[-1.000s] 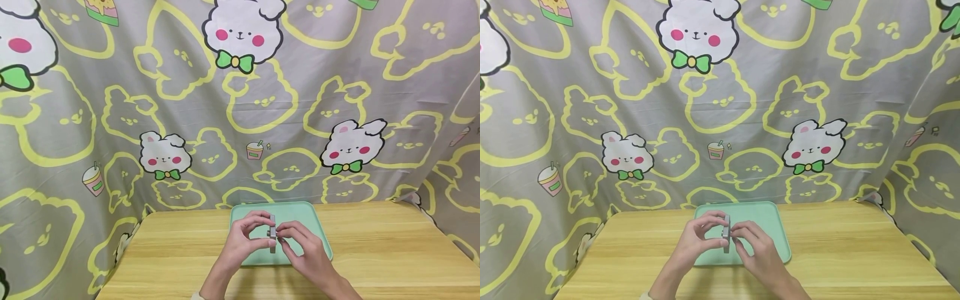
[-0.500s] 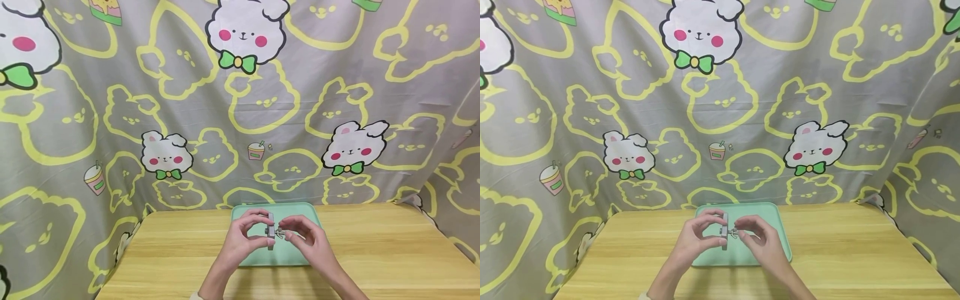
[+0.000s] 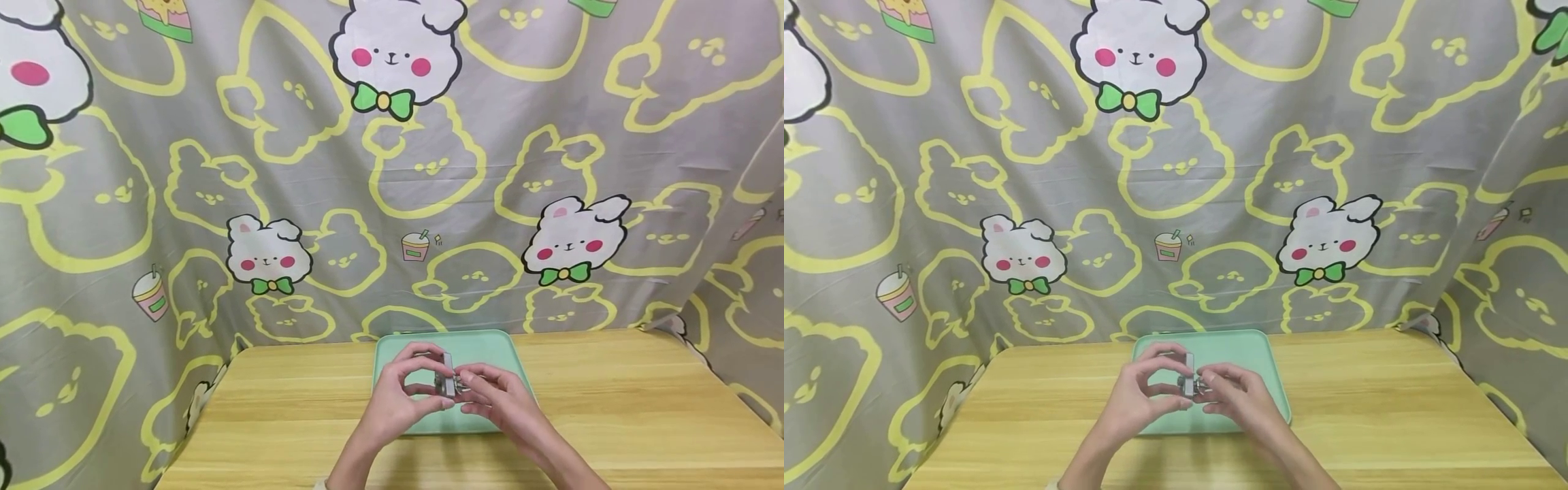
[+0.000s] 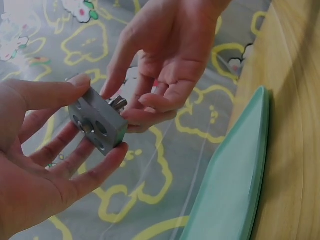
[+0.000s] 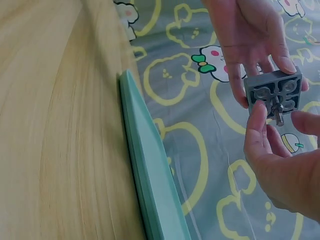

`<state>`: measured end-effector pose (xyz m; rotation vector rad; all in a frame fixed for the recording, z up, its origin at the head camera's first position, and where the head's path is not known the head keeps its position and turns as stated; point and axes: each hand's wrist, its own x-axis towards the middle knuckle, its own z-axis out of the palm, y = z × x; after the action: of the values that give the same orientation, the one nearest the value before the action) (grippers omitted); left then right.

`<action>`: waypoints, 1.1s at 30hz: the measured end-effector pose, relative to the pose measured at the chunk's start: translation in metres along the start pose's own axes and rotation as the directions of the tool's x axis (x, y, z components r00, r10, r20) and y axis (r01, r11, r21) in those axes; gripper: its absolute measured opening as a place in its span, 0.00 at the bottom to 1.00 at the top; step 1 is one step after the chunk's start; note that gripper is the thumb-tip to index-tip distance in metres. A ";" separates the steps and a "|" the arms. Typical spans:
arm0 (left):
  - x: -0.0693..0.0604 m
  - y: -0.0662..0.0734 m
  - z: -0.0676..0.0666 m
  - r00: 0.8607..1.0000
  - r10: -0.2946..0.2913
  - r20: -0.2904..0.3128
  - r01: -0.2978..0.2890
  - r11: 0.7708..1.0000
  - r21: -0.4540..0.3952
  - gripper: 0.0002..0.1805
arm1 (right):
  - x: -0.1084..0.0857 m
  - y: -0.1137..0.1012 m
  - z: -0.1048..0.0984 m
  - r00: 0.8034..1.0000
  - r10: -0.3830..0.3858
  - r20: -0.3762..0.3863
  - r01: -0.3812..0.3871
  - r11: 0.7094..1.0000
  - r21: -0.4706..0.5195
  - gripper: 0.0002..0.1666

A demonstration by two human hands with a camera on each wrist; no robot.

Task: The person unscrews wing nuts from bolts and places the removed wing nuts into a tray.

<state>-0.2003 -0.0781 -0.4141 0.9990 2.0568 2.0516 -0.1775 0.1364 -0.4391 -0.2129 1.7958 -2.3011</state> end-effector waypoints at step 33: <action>0.001 -0.005 0.001 1.000 -0.017 -0.006 0.017 1.000 -0.019 0.18 | 0.001 0.011 0.005 0.960 -0.265 -0.090 0.235 0.937 -0.257 0.14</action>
<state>-0.2025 -0.0757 -0.4181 0.9706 2.0374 2.0650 -0.1760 0.1289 -0.4484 -0.3671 2.2340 -2.2938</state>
